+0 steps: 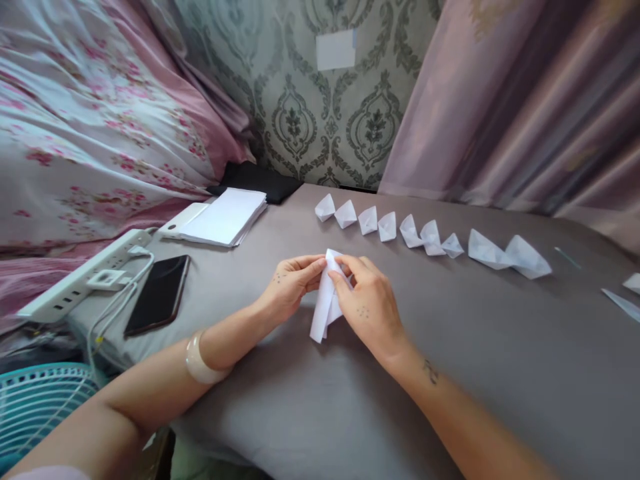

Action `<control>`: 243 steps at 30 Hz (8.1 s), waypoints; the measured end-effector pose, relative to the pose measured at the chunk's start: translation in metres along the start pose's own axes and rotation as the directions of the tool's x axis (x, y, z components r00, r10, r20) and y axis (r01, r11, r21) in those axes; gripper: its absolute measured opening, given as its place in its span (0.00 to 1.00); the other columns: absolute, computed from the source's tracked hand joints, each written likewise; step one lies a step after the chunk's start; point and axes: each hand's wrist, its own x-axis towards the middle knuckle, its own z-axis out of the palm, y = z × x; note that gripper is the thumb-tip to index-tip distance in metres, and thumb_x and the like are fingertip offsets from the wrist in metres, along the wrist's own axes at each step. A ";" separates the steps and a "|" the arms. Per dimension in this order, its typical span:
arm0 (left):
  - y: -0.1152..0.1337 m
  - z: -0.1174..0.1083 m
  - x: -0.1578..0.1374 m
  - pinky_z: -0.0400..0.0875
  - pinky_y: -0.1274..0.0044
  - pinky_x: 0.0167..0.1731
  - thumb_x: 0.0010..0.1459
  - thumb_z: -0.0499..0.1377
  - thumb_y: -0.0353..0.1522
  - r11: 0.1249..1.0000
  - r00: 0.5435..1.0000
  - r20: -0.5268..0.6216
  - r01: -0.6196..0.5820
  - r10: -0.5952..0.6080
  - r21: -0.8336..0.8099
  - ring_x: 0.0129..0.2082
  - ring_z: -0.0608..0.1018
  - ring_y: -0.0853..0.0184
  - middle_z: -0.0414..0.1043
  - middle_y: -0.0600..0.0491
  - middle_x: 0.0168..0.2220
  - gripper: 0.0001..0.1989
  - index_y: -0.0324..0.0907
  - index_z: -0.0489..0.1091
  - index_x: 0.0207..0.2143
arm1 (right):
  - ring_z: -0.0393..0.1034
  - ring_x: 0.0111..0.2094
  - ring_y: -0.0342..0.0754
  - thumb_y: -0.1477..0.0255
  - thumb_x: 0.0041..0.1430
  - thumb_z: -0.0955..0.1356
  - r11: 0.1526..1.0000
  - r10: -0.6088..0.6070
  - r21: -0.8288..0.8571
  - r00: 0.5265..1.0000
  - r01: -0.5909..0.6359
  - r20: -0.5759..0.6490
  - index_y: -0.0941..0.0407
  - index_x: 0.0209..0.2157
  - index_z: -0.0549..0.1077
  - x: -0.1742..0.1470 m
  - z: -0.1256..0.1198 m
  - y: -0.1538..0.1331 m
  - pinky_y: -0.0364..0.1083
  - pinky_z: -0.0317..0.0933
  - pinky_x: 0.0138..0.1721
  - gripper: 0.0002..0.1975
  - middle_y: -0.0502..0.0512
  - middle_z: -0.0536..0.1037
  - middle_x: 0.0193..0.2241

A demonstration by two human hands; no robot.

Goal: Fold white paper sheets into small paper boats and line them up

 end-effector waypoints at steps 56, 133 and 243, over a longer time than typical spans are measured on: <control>0.020 -0.006 0.008 0.70 0.71 0.47 0.53 0.65 0.39 0.982 0.981 -0.047 -0.188 0.190 0.034 0.41 0.78 0.63 0.80 0.49 0.40 0.16 0.42 0.78 0.44 | 0.73 0.30 0.47 0.68 0.60 0.66 0.996 0.000 0.083 0.989 0.013 -0.149 0.54 0.35 0.79 0.039 0.032 -0.034 0.47 0.67 0.35 0.10 0.54 0.79 0.32; 0.021 -0.019 0.023 0.64 0.76 0.31 0.36 0.73 0.37 0.981 0.970 -0.236 0.019 -0.066 -0.196 0.27 0.71 0.72 0.71 0.53 0.26 0.17 0.37 0.72 0.26 | 0.72 0.28 0.48 0.58 0.43 0.76 0.675 0.383 0.560 0.876 -0.481 0.292 0.58 0.38 0.78 0.043 0.046 -0.017 0.46 0.66 0.30 0.23 0.55 0.80 0.30; 0.012 -0.034 0.032 0.58 0.78 0.26 0.36 0.72 0.43 0.990 0.990 -0.118 0.088 -0.075 0.108 0.23 0.68 0.74 0.70 0.55 0.24 0.21 0.36 0.74 0.27 | 0.68 0.25 0.44 0.53 0.35 0.77 0.612 0.360 0.397 0.689 -0.684 0.629 0.58 0.26 0.78 0.050 0.039 0.007 0.43 0.62 0.29 0.23 0.53 0.78 0.24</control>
